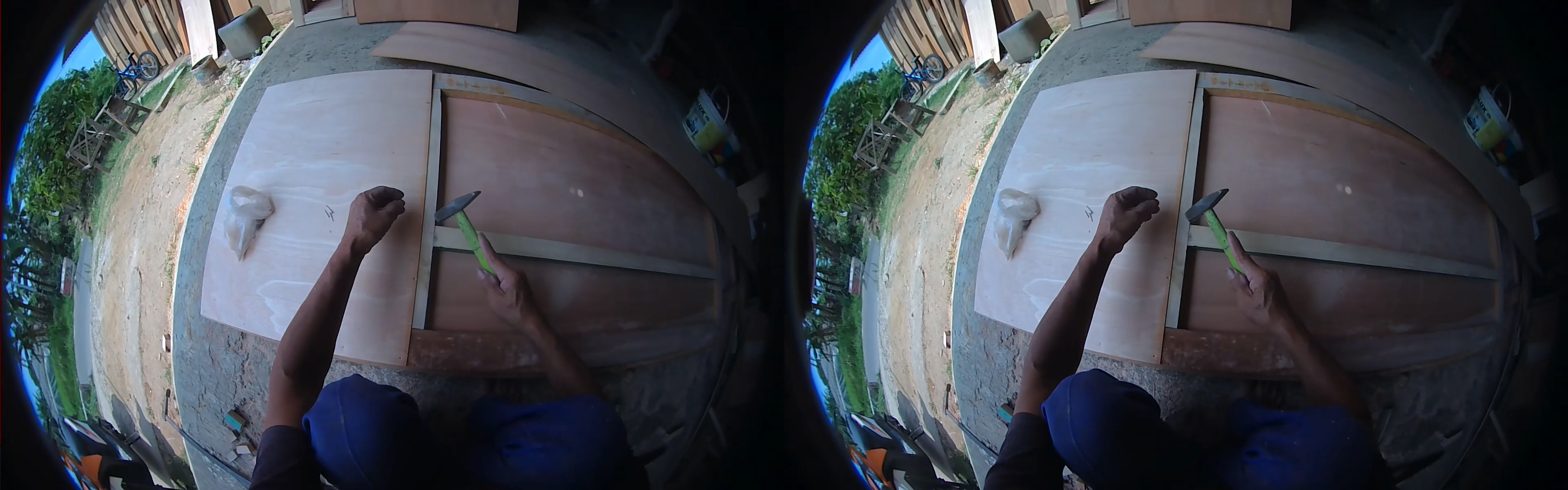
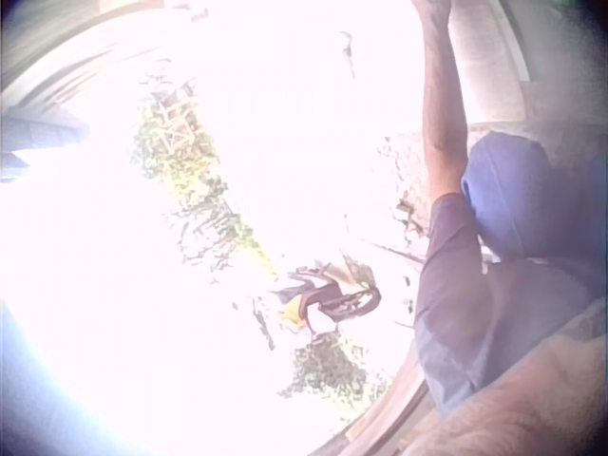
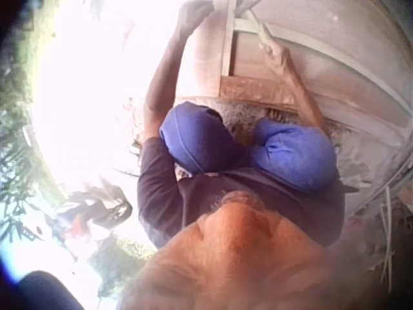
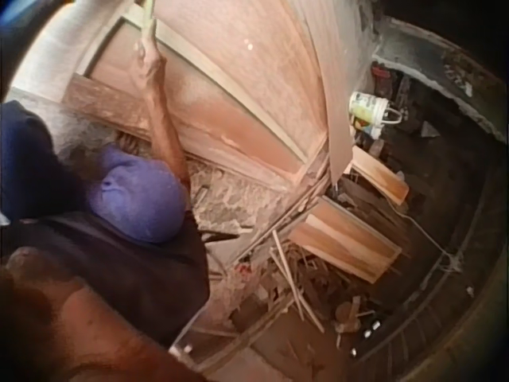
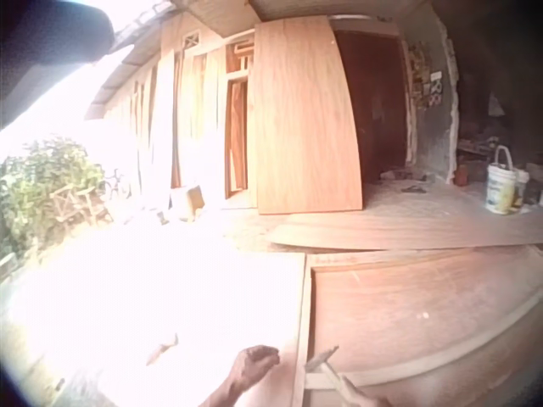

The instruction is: The person hammers nails into a large sheet of plywood using a hammer, then marks the wood with a pencil and aligns a wooden frame on top. The person works on the ground in an outdoor workshop area.

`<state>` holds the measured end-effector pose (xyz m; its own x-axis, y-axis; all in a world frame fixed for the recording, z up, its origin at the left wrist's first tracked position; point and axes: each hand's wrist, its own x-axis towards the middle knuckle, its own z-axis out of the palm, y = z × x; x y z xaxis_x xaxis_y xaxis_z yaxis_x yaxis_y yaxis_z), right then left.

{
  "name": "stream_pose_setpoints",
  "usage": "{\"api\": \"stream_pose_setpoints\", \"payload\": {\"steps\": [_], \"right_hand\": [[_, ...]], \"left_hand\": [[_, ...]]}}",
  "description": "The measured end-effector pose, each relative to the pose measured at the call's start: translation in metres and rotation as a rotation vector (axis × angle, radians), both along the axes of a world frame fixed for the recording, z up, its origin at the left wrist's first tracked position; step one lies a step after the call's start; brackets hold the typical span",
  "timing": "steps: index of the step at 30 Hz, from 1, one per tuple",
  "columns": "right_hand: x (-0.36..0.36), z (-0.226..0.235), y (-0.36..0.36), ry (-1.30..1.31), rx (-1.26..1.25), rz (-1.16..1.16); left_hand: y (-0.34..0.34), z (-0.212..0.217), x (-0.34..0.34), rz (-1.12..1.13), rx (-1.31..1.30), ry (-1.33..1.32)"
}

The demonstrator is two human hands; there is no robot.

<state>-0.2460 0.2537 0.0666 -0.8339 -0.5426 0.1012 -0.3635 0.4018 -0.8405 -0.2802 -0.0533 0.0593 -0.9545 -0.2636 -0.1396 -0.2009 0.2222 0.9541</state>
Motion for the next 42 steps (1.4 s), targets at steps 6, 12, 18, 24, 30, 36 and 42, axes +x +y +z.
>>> {"api": "stream_pose_setpoints", "payload": {"steps": [6, 12, 18, 24, 30, 36, 42], "right_hand": [[-0.006, 0.003, 0.007, -0.099, -0.038, -0.072], [-0.011, 0.020, 0.002, -0.334, 0.035, -0.097], [-0.027, -0.009, -0.008, 0.070, -0.024, -0.045], [-0.038, 0.021, -0.038, -0.106, 0.157, 0.001], [-0.054, 0.029, -0.044, 0.171, 0.340, 0.098], [-0.058, 0.048, -0.048, 0.158, 0.495, 0.137], [-0.051, 0.063, -0.051, 0.234, 0.393, 0.121]], "left_hand": [[0.022, -0.038, -0.015, 0.077, -0.384, 0.365], [0.031, -0.051, -0.012, 0.152, -0.510, 0.384], [0.045, -0.044, -0.020, 0.146, -0.529, 0.364], [0.039, -0.043, -0.018, 0.109, -0.540, 0.292], [0.044, -0.035, -0.017, 0.077, -0.556, 0.246], [0.042, -0.039, -0.016, 0.060, -0.553, 0.292], [0.042, -0.035, -0.013, 0.097, -0.459, 0.248]]}}
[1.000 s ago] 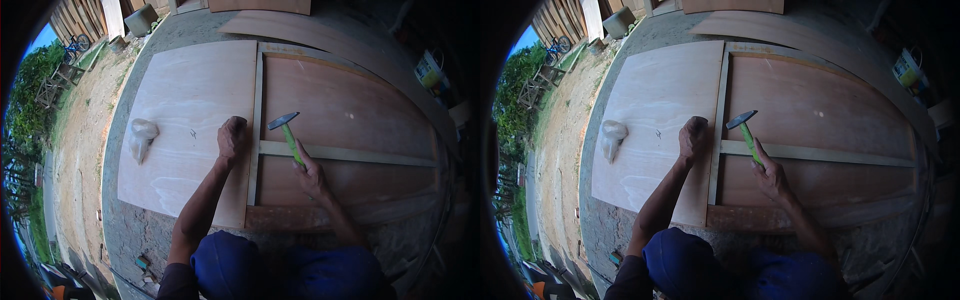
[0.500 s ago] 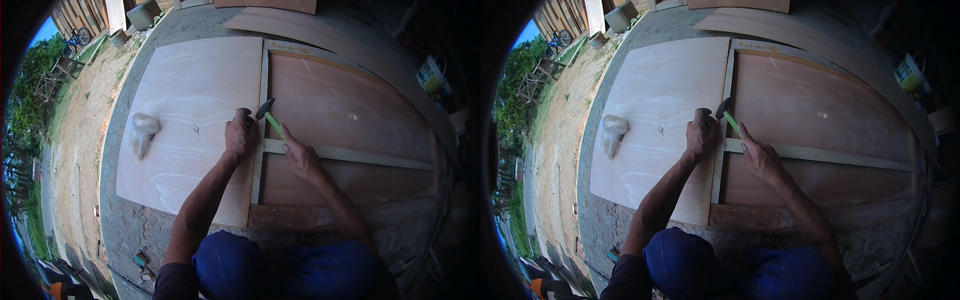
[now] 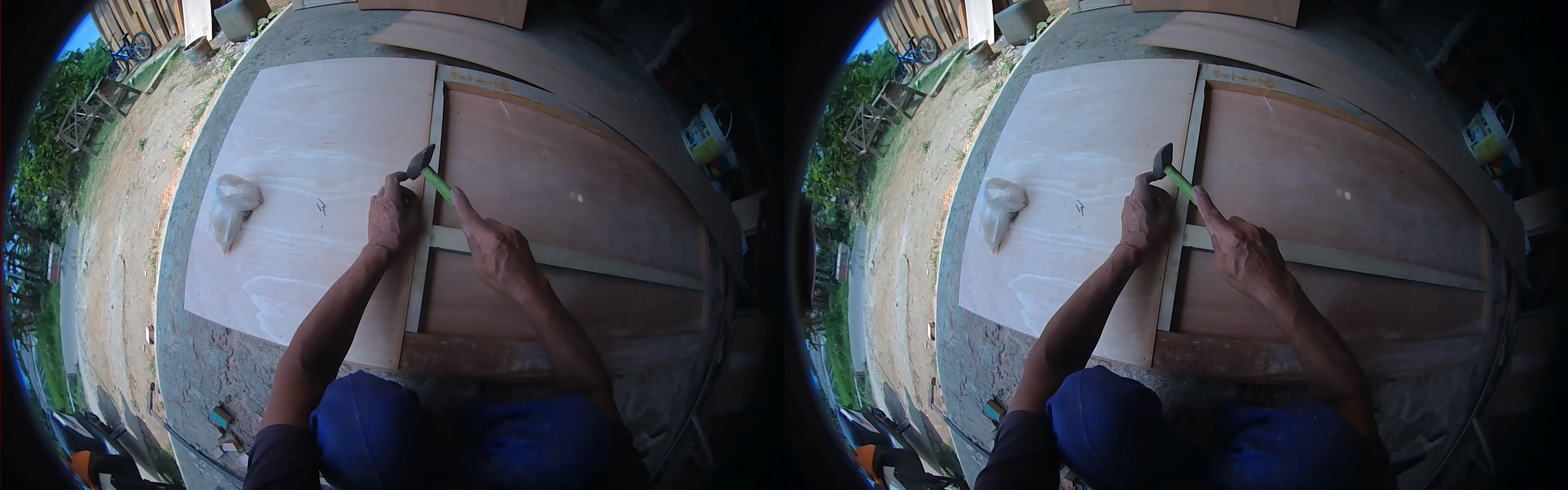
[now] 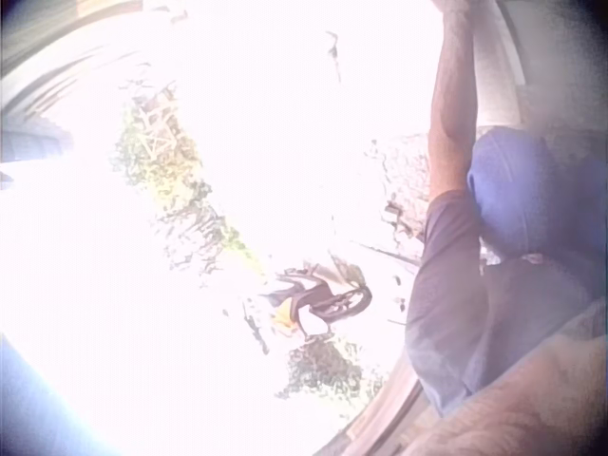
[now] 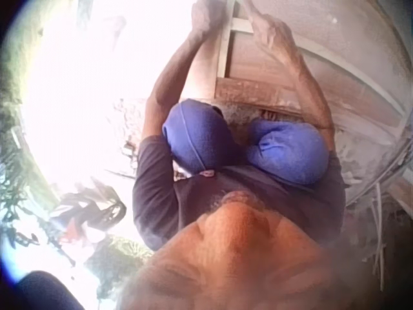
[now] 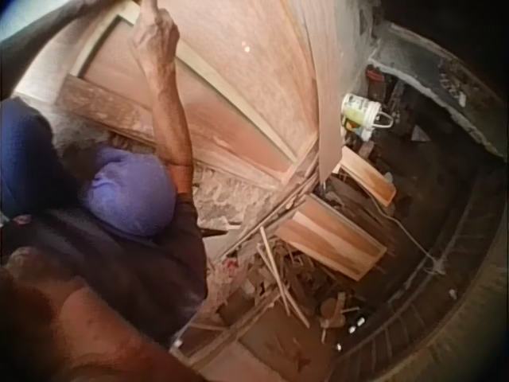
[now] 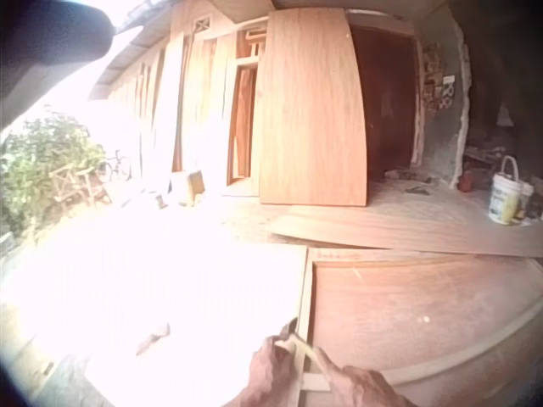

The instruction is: The person hammers nails into a large sheet of plywood using a hammer, then marks the wood with a pencil and aligns a wooden frame on top. The person works on the ground in an outdoor workshop area.

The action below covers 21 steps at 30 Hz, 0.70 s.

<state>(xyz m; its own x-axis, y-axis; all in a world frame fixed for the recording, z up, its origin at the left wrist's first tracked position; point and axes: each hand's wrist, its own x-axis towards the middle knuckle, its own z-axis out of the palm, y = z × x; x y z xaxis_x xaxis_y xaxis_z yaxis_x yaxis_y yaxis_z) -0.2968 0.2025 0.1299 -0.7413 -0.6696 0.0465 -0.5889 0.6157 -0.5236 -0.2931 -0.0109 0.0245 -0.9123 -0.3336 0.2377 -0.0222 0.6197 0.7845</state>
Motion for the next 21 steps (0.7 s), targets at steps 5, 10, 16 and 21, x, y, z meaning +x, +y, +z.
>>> {"api": "stream_pose_setpoints", "payload": {"steps": [5, 10, 16, 21], "right_hand": [[-0.011, 0.001, -0.003, -0.033, 0.078, 0.027], [0.001, -0.013, -0.008, 0.303, -0.429, 0.040], [-0.002, -0.016, -0.003, 0.116, -0.162, 0.047], [-0.003, -0.053, 0.016, 0.177, -0.056, 0.070]], "left_hand": [[-0.005, -0.005, 0.002, 0.107, 0.091, 0.091], [-0.006, -0.014, -0.002, 0.103, 0.057, 0.131], [-0.010, -0.020, 0.000, 0.090, 0.053, 0.128], [0.000, -0.017, -0.001, 0.112, 0.019, 0.157]]}}
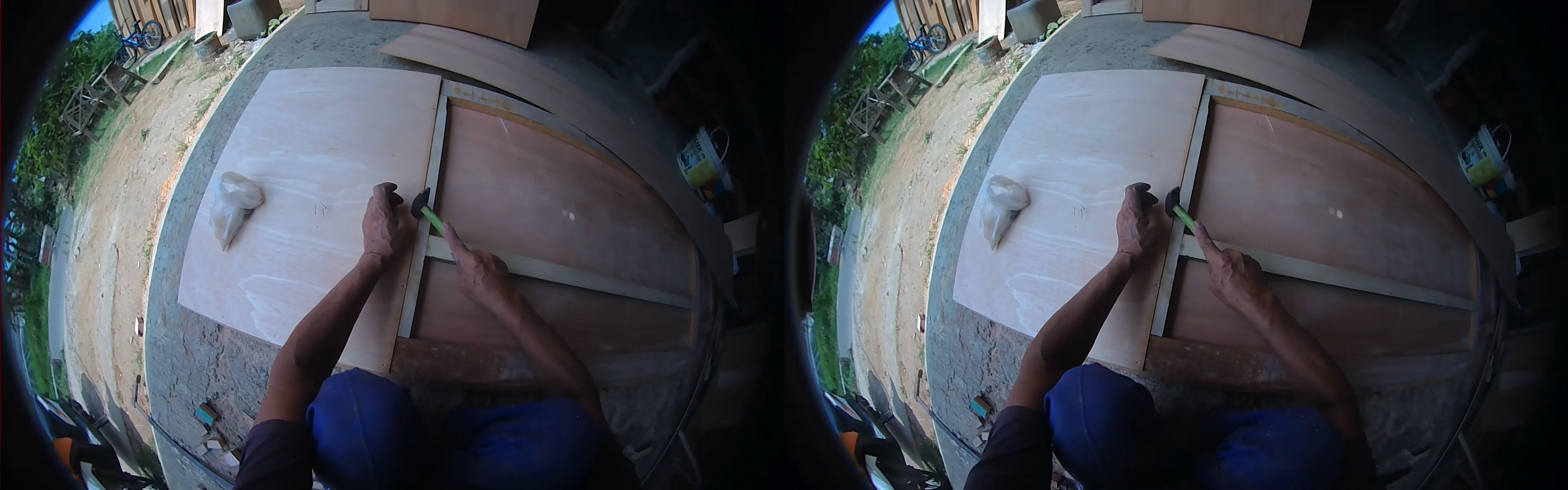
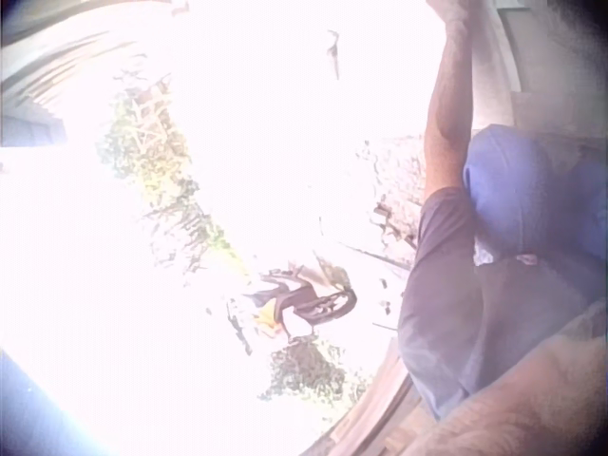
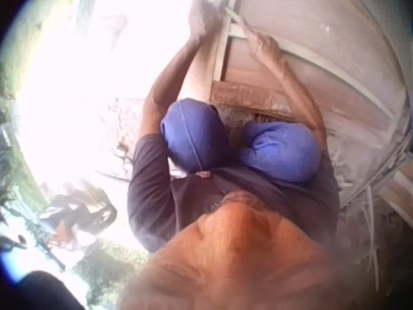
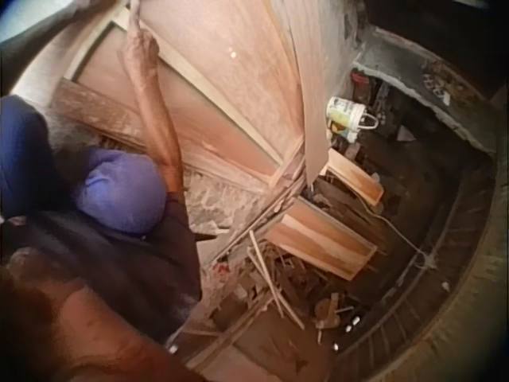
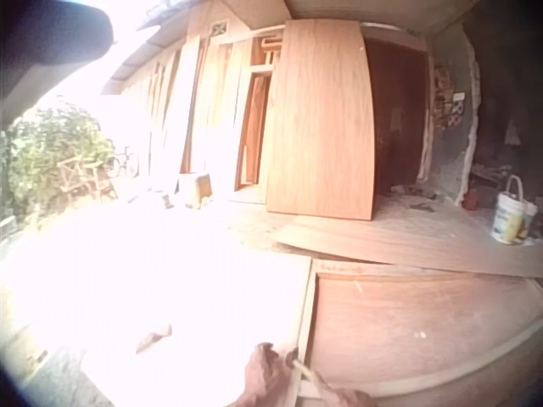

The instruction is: The person hammers nails into a large sheet of plywood using a hammer, then marks the wood with a pencil and aligns a wooden frame on top. The person works on the ground in an outdoor workshop area.

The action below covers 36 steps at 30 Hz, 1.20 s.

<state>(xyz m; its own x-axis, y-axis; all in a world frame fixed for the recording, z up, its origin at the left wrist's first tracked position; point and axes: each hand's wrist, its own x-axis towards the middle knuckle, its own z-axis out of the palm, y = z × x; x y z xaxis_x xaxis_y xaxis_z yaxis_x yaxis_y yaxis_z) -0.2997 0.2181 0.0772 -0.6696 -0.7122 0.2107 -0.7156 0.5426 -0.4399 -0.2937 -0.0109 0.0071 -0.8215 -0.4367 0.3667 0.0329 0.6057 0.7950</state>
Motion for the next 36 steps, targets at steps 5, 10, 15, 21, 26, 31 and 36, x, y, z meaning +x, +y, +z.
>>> {"api": "stream_pose_setpoints", "payload": {"steps": [5, 10, 15, 21, 26, 31, 36], "right_hand": [[0.007, 0.011, -0.016, -0.056, 0.016, -0.036], [-0.012, -0.022, 0.004, -0.030, -0.150, 0.017], [-0.032, -0.018, 0.024, -0.500, -0.222, -0.195], [-0.035, -0.011, 0.021, -0.889, -0.335, -0.358], [-0.033, -0.015, 0.025, -0.877, -0.376, -0.321], [-0.033, 0.000, 0.031, -0.908, -0.359, -0.316], [-0.035, -0.027, 0.032, -0.686, -0.426, -0.268]], "left_hand": [[-0.012, -0.007, 0.003, 0.016, -0.033, 0.034], [-0.012, -0.010, 0.026, 0.072, -0.158, 0.076], [-0.056, 0.003, 0.085, 0.487, 0.095, -0.011], [-0.085, 0.054, 0.066, 0.497, 0.002, -0.621], [-0.090, 0.056, 0.031, 0.566, -0.136, -0.855], [-0.094, 0.044, 0.021, 0.385, -0.345, -0.884], [-0.113, 0.057, 0.007, 0.248, -0.469, -0.874]]}}
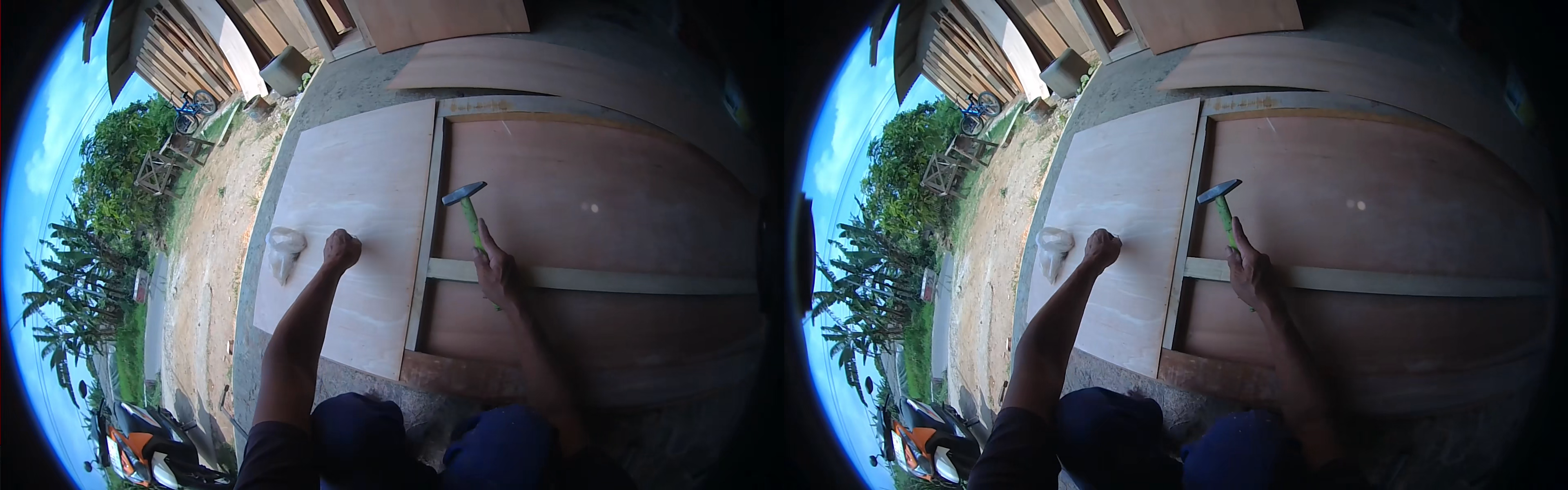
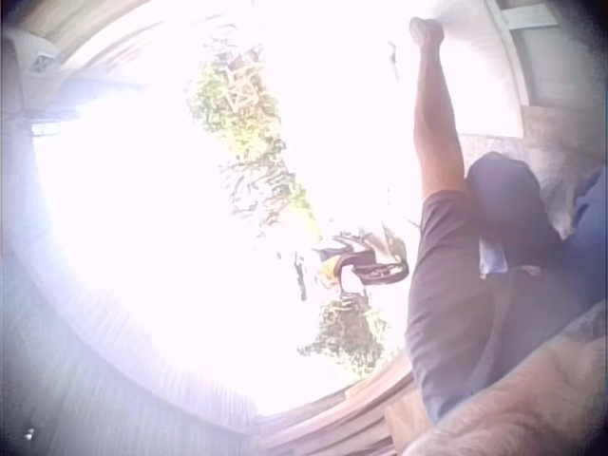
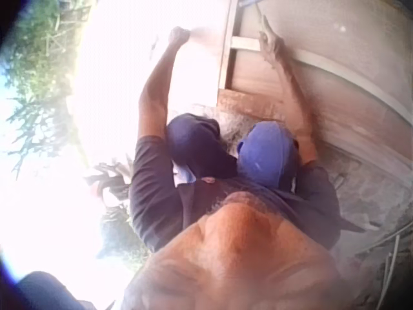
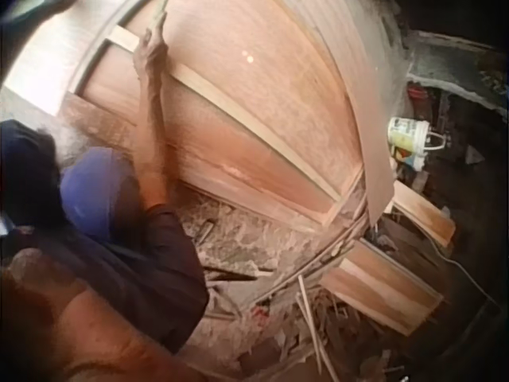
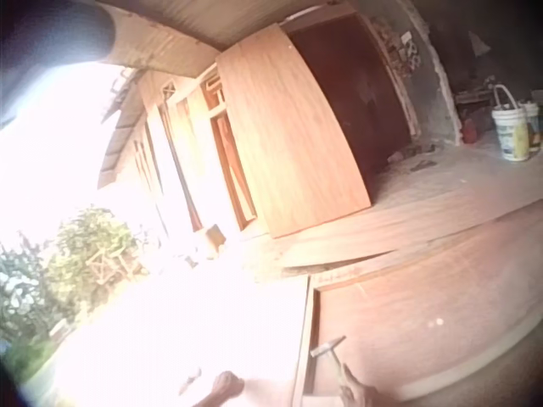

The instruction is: The person hammers nails into a large sheet of plywood using a hammer, then marks the wood with a pencil and aligns a wooden frame on top. The person works on the ground in an outdoor workshop area.

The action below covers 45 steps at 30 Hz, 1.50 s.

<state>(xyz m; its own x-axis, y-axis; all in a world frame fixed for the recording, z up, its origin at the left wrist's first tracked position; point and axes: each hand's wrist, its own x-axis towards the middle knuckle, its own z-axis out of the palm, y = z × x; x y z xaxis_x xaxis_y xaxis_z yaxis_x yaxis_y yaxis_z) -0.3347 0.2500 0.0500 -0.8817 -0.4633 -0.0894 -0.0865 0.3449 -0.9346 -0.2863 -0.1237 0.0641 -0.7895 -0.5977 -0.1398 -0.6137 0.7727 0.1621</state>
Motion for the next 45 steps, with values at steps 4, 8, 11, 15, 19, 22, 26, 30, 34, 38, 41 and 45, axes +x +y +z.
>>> {"api": "stream_pose_setpoints", "payload": {"steps": [4, 8, 11, 15, 19, 22, 26, 30, 34, 38, 41, 45], "right_hand": [[0.004, -0.019, -0.003, 0.104, -0.147, -0.069], [0.004, -0.014, -0.002, 0.080, -0.120, -0.068], [0.006, -0.007, -0.006, 0.046, -0.108, -0.056], [0.003, -0.011, -0.003, 0.087, -0.160, -0.095], [0.003, 0.012, 0.001, -0.080, -0.030, -0.038], [0.000, 0.022, -0.001, -0.023, 0.005, -0.029], [-0.018, 0.050, -0.006, 0.236, 0.171, 0.033], [-0.047, 0.073, -0.036, 0.367, 0.273, 0.120], [-0.067, 0.073, -0.060, 0.424, 0.320, 0.189], [-0.069, 0.069, -0.078, 0.478, 0.364, 0.213], [-0.076, 0.059, -0.079, 0.483, 0.430, 0.245], [-0.069, 0.069, -0.086, 0.589, 0.314, 0.168]], "left_hand": [[0.023, 0.029, -0.030, -0.004, 0.260, 0.076], [0.041, 0.032, -0.064, -0.013, 0.578, 0.283], [0.054, 0.013, -0.085, -0.038, 0.823, 0.434], [0.078, -0.027, -0.112, -0.169, 0.702, 0.608], [0.102, -0.052, -0.122, -0.054, 0.667, 0.784], [0.105, -0.056, -0.137, -0.012, 0.429, 0.710], [0.110, -0.053, -0.144, -0.086, 0.370, 0.693], [0.109, -0.047, -0.135, -0.095, 0.458, 0.676], [0.105, -0.045, -0.136, -0.080, 0.414, 0.741], [0.105, -0.046, -0.139, -0.086, 0.395, 0.708], [0.108, -0.039, -0.134, -0.095, 0.443, 0.674], [0.104, -0.040, -0.131, -0.077, 0.428, 0.675]]}}
